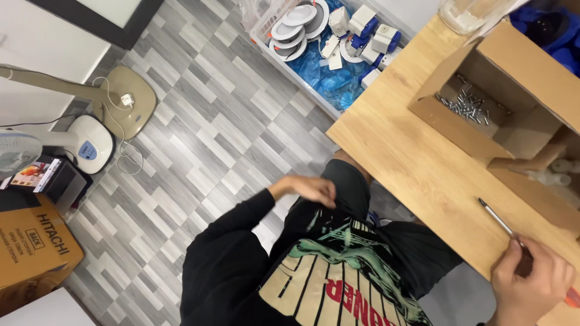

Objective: The person assembles a white plastic electrical box with a blue cover using a screwdriver. They insert screws into the box, tighten them, and then attach the blue cover. The person also handles a white plastic component and places it into a box.

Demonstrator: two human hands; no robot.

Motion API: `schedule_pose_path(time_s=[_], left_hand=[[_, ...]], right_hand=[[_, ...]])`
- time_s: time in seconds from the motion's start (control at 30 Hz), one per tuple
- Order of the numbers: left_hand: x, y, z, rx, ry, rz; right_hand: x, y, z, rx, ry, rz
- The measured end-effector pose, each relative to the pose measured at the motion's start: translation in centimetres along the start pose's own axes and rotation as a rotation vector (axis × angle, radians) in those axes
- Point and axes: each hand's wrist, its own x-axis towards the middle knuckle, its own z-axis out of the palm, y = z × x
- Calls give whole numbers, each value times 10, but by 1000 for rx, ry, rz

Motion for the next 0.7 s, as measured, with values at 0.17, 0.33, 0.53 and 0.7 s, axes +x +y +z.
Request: schedule_pose_path(time_s=[0.17,0.33,0.53,0.7], left_hand=[[-6,-69,-104,49,292,-178],[11,-59,-194,161,809,-90],[127,-29,-284,251,1209,330],[198,23,-337,521,1282,599]], right_hand=[[-1,1,2,29,13,-13],[4,-7,0,-59,-42,23],[9,-8,5,24,-91,130],[6,-1,10,48,-36,159]])
